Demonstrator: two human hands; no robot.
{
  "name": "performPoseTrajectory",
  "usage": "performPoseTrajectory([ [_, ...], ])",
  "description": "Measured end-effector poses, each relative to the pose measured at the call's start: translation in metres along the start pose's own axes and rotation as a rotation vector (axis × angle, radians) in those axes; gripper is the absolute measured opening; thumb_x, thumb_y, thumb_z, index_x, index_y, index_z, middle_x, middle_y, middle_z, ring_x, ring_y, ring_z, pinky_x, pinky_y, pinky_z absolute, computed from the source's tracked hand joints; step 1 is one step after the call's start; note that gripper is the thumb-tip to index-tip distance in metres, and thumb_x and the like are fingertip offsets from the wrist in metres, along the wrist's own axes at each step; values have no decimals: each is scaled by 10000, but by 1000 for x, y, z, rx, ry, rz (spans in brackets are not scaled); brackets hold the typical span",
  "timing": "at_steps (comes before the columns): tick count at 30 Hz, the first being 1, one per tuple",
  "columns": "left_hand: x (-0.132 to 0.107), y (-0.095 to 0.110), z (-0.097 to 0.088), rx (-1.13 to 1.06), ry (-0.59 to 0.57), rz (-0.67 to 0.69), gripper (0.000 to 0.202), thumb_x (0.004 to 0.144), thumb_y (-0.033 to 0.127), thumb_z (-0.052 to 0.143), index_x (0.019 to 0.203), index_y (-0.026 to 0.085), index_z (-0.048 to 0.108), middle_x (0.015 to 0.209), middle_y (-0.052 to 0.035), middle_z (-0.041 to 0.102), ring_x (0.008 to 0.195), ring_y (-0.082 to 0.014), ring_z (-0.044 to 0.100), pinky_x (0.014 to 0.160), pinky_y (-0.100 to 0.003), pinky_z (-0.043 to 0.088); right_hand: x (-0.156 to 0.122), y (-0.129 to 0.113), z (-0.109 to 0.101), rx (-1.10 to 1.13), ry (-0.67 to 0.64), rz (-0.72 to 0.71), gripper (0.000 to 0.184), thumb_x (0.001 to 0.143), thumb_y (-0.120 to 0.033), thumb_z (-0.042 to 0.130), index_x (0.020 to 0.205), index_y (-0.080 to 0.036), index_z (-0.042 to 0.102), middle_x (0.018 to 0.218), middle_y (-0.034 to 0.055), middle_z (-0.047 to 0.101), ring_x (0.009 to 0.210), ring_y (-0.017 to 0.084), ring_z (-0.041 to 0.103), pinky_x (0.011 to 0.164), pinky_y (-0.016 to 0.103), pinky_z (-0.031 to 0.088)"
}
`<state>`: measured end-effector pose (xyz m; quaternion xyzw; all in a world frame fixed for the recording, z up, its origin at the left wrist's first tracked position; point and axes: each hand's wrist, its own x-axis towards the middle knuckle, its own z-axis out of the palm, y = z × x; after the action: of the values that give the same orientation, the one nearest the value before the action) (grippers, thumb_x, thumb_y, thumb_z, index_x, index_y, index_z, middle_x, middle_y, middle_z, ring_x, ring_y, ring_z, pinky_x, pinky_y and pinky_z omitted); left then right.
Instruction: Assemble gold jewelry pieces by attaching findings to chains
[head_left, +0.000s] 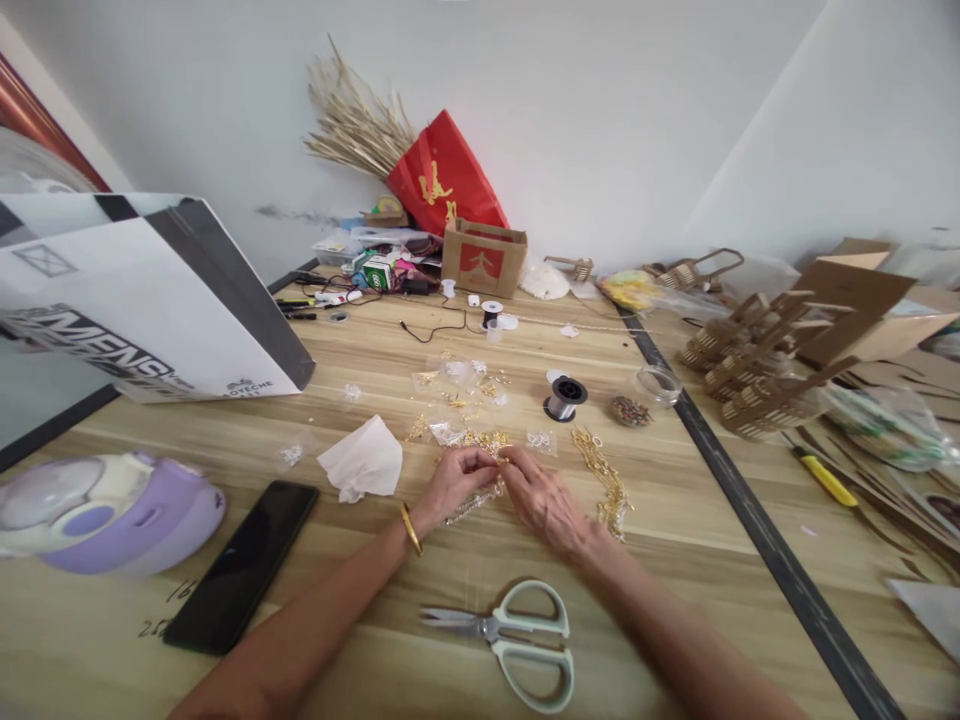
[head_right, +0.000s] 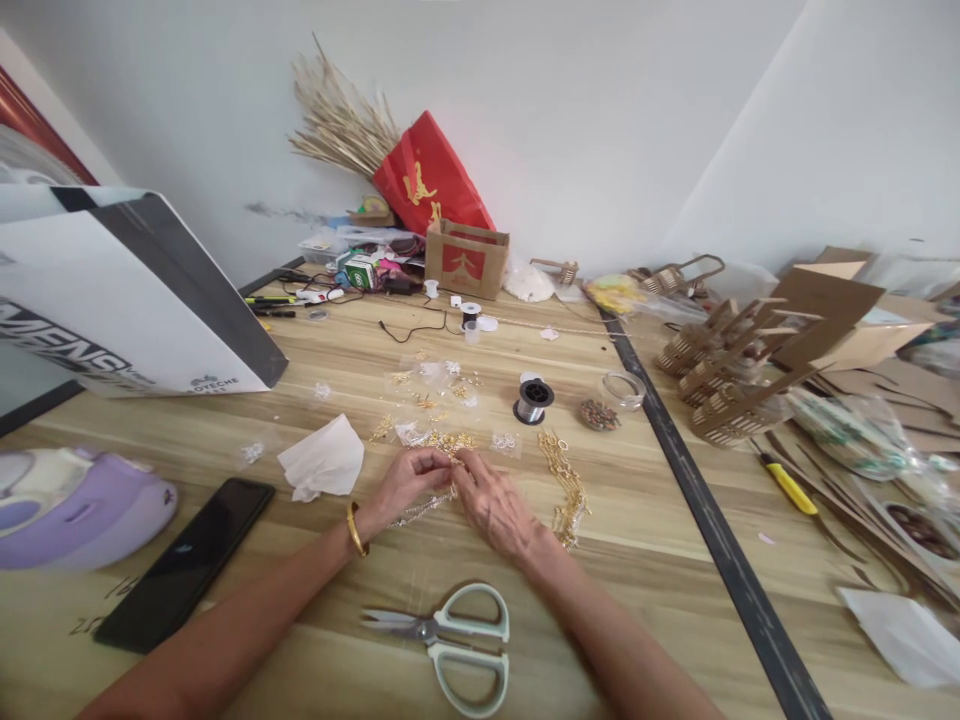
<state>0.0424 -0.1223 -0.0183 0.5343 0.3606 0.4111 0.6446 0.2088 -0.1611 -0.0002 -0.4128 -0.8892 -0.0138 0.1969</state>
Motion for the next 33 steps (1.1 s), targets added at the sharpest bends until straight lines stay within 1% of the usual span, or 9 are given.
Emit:
performPoseTrajectory([
  [3, 1, -3, -2, -4, -22, -15, 312, 631, 385, 750, 708, 105, 636, 588, -1, 580, 543, -94, 513, 547, -220, 408, 1, 0, -2, 18, -2, -6, 215, 888, -48, 360, 1012, -160, 495, 1038, 114, 551, 870, 179, 565, 667, 261, 495],
  [7, 2, -8, -5, 54, -34, -1, 304, 668, 396, 722, 709, 106, 639, 581, -1, 567, 546, -97, 513, 544, -217, 405, 0, -1, 0, -83, -35, 63, 188, 876, -46, 383, 916, -160, 527, 910, 80, 521, 639, 132, 529, 496, 217, 413],
  [11, 1, -9, -5, 75, -21, 4, 310, 666, 404, 720, 703, 106, 642, 579, -4, 567, 540, -98, 509, 530, -214, 402, -1, -2, 5, -145, -49, 72, 174, 874, -58, 406, 866, -167, 541, 804, 54, 478, 574, 130, 487, 446, 225, 354],
  [14, 0, -6, -4, 77, 3, 0, 317, 650, 405, 729, 708, 104, 647, 569, -4, 567, 528, -97, 502, 518, -213, 397, -2, -3, 7, -117, -33, 66, 207, 882, -57, 384, 940, -170, 547, 849, 62, 490, 605, 134, 508, 475, 226, 389],
  [18, -1, -2, -2, 68, 4, 3, 297, 645, 387, 729, 675, 103, 646, 537, 8, 544, 506, -86, 478, 505, -206, 378, -3, -3, 7, -76, -22, 32, 262, 877, -48, 363, 1054, -168, 514, 1130, 118, 488, 771, 160, 570, 583, 247, 472],
  [20, -1, -1, -1, 66, -2, 4, 291, 649, 382, 726, 665, 103, 645, 527, 10, 540, 497, -82, 473, 500, -204, 370, -3, -2, 6, -57, -33, -1, 267, 879, -42, 352, 1065, -162, 500, 1192, 131, 474, 862, 182, 570, 641, 269, 495],
  [24, -2, 0, -1, 58, 8, -7, 299, 642, 390, 729, 657, 105, 640, 528, 7, 548, 500, -89, 485, 500, -209, 380, -1, -2, 4, -19, -43, -44, 211, 886, -57, 379, 1023, -162, 502, 989, 103, 550, 896, 205, 546, 672, 289, 496],
  [27, -2, 0, -1, 39, 8, -20, 303, 630, 388, 737, 660, 104, 635, 536, 7, 556, 506, -91, 493, 510, -212, 391, 0, -2, 4, -18, -43, -18, 178, 870, -42, 409, 963, -158, 507, 882, 74, 545, 799, 187, 542, 617, 266, 465],
  [33, -1, -3, -2, 23, 7, -32, 265, 638, 345, 740, 703, 106, 649, 586, -13, 605, 541, -105, 541, 544, -221, 431, 1, 2, 5, 51, -24, 36, 176, 889, -64, 364, 841, -178, 490, 721, 27, 526, 590, 136, 489, 515, 229, 355],
])
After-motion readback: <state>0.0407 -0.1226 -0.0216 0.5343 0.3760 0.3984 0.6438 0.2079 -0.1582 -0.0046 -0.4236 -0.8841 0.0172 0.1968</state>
